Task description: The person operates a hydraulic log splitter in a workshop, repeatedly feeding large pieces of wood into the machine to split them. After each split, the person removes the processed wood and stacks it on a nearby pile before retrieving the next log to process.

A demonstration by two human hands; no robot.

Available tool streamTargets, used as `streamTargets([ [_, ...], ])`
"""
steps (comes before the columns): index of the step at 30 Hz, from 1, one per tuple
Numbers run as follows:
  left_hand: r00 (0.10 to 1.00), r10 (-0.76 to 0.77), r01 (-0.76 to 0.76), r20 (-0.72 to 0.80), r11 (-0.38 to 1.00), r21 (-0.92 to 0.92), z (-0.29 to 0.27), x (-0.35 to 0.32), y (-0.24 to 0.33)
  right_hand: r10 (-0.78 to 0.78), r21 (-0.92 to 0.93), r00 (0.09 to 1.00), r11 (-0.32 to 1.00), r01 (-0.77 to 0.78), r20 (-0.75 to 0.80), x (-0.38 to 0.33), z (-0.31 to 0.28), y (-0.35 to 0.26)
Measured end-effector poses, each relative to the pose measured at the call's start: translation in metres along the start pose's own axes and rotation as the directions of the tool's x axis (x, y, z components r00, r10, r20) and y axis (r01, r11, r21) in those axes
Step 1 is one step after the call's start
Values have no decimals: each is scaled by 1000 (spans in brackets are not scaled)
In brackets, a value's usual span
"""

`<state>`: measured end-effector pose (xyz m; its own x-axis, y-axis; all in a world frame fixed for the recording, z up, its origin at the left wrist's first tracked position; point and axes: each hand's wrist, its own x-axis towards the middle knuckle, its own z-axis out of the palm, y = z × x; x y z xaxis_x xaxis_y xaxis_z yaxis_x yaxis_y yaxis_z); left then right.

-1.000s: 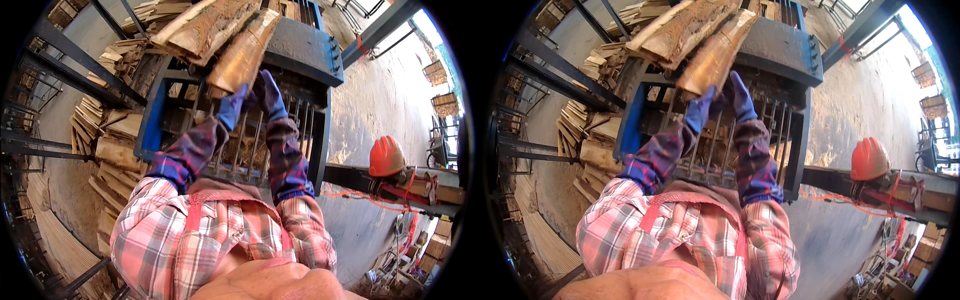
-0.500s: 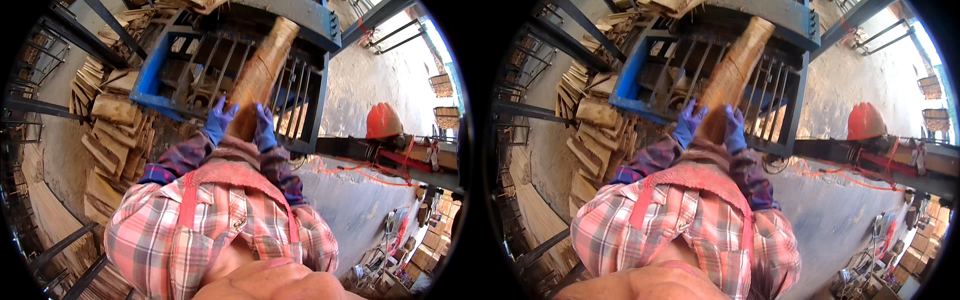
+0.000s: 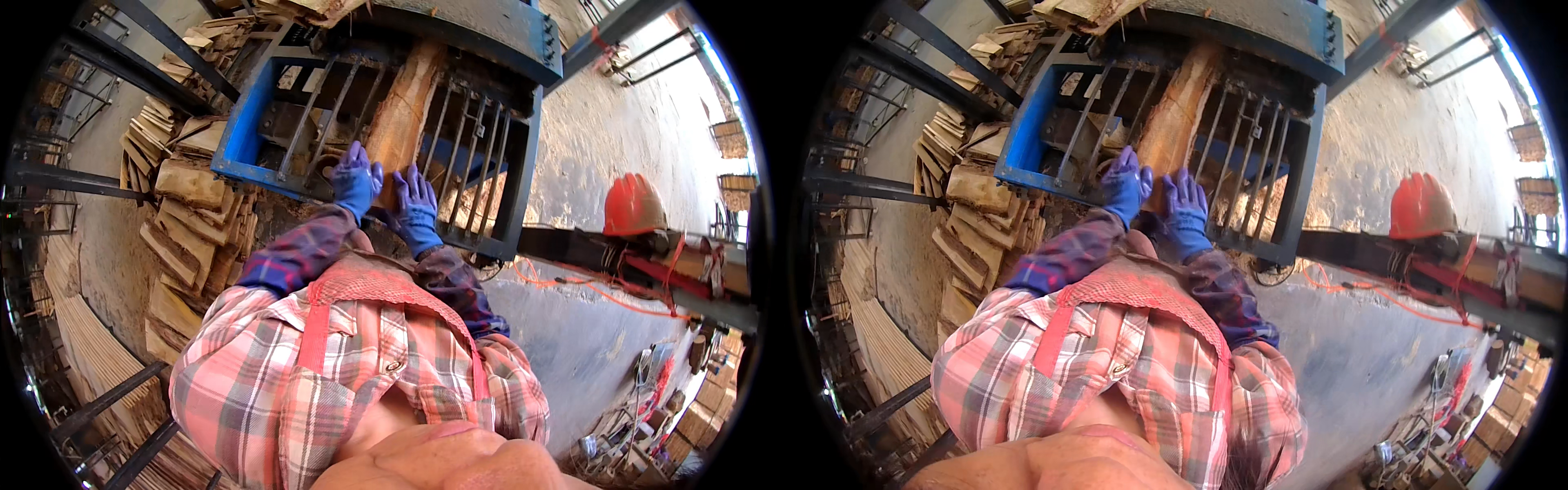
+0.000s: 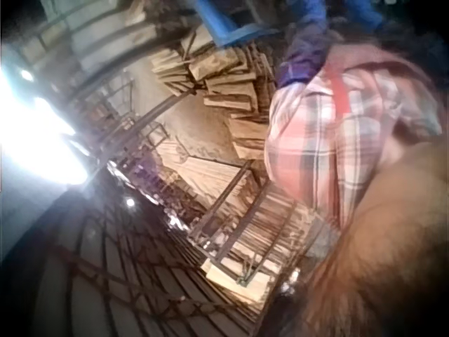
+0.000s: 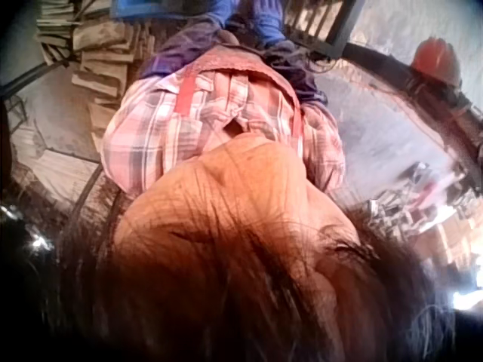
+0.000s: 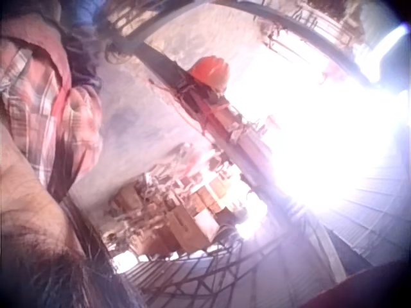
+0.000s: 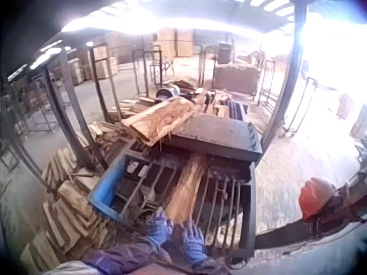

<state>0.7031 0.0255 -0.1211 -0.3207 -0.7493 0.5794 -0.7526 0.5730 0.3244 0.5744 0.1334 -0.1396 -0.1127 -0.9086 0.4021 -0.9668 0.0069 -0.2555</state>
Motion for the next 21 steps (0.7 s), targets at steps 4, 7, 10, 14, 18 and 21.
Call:
streamTargets([
  [4, 988, -129, 132, 84, 991, -34, 40, 37, -8, -48, 11, 997, 999, 48, 67, 53, -16, 15],
  [7, 999, -14, 8, -30, 983, -186, 52, 88, -30, -54, 25, 997, 998, 52, 60, 86, -17, 31],
  [10, 974, 22, -90, -227, 952, -293, -6, 215, -52, -24, -36, 999, 999, 26, 49, 112, -8, 61],
  [14, 923, -6, 15, -385, 1000, 22, -44, 355, -168, 77, -124, 951, 991, -41, 298, 189, -23, 61],
  [18, 978, -40, 90, -204, 967, 239, -35, 394, -202, 164, 818, 938, 460, -346, 305, 327, -28, 2],
  [21, 988, -84, 85, -127, 996, -2, -24, 365, -163, 97, 803, 854, -408, -435, 511, 400, -8, -14],
])
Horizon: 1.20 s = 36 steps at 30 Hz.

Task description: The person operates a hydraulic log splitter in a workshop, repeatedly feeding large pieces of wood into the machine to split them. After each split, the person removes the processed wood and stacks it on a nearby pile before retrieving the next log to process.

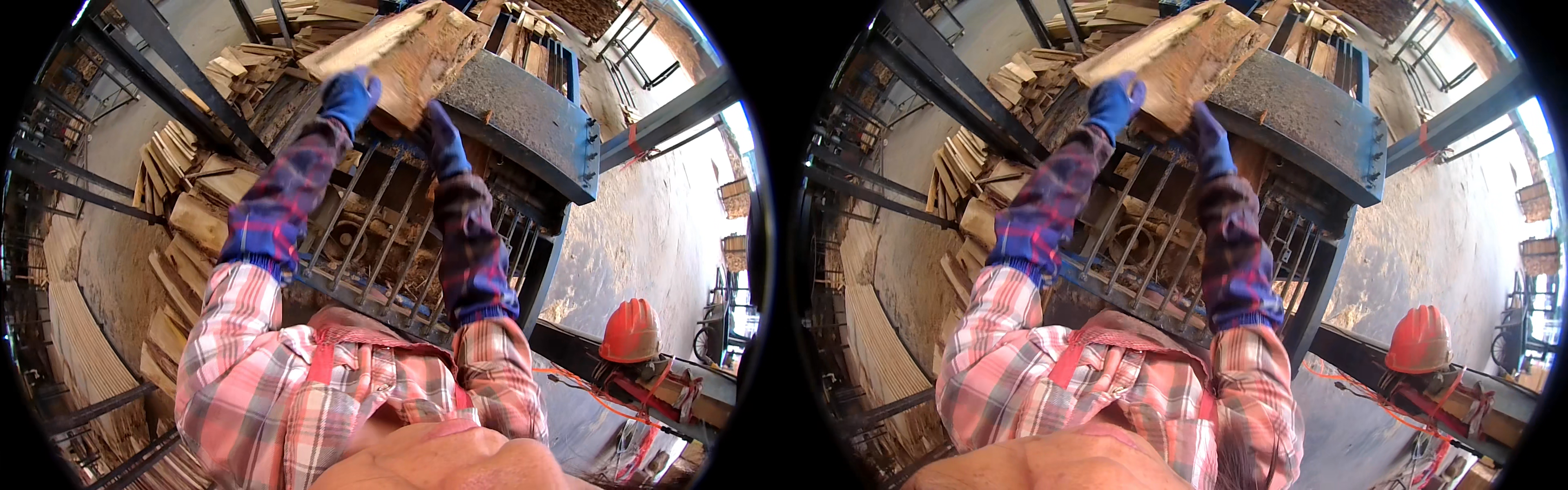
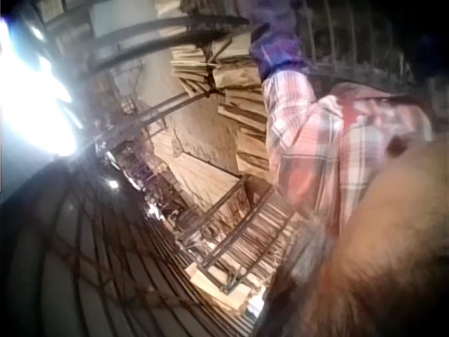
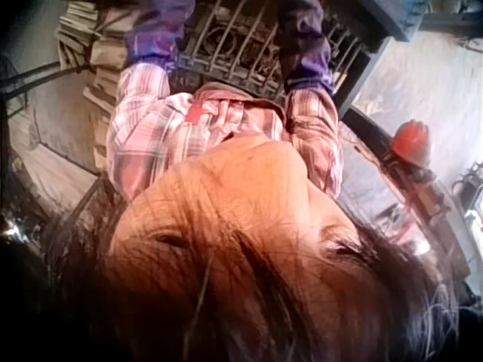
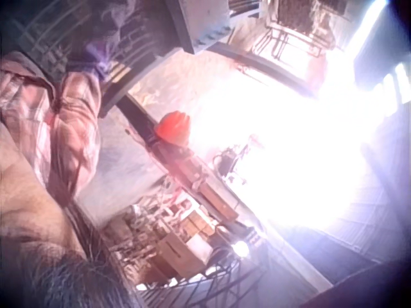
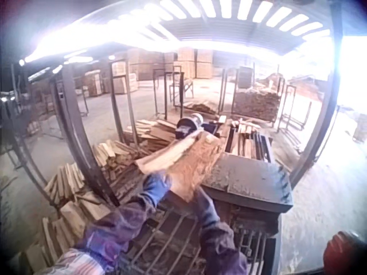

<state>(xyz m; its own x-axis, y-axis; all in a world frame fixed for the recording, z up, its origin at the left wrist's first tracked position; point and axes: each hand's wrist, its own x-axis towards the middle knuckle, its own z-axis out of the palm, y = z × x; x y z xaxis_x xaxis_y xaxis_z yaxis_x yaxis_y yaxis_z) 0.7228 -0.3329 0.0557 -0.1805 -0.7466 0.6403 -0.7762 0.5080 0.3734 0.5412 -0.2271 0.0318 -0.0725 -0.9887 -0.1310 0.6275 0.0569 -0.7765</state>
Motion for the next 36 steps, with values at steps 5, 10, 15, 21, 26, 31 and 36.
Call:
streamTargets([
  [5, 988, 116, -81, 100, 951, -299, 7, -50, 78, -250, -371, 947, 914, 162, -201, 59, -124, -4],
  [10, 974, 63, 113, 217, 699, -707, 9, -119, 89, -439, -525, 878, 802, 285, -194, -100, -116, -10],
  [15, 759, 8, 551, 651, 524, -649, 18, -247, 107, -258, -156, 867, 965, 210, -426, -260, -90, 90],
  [21, 831, -146, 548, 536, 378, -746, -50, -348, 90, -178, 10, 863, 978, 208, -472, -340, -56, 194],
  [26, 799, -360, 595, 481, 359, -719, -68, -379, 24, -71, -205, 986, 978, 40, -148, -330, -10, 181],
  [31, 728, -393, 660, 563, 175, -731, -57, -349, -10, -279, -959, 926, 55, 279, 254, -312, -10, 180],
  [36, 851, -332, 524, 407, 594, -610, -33, -315, -11, -244, -982, 957, -139, 124, 155, -279, 0, 163],
])
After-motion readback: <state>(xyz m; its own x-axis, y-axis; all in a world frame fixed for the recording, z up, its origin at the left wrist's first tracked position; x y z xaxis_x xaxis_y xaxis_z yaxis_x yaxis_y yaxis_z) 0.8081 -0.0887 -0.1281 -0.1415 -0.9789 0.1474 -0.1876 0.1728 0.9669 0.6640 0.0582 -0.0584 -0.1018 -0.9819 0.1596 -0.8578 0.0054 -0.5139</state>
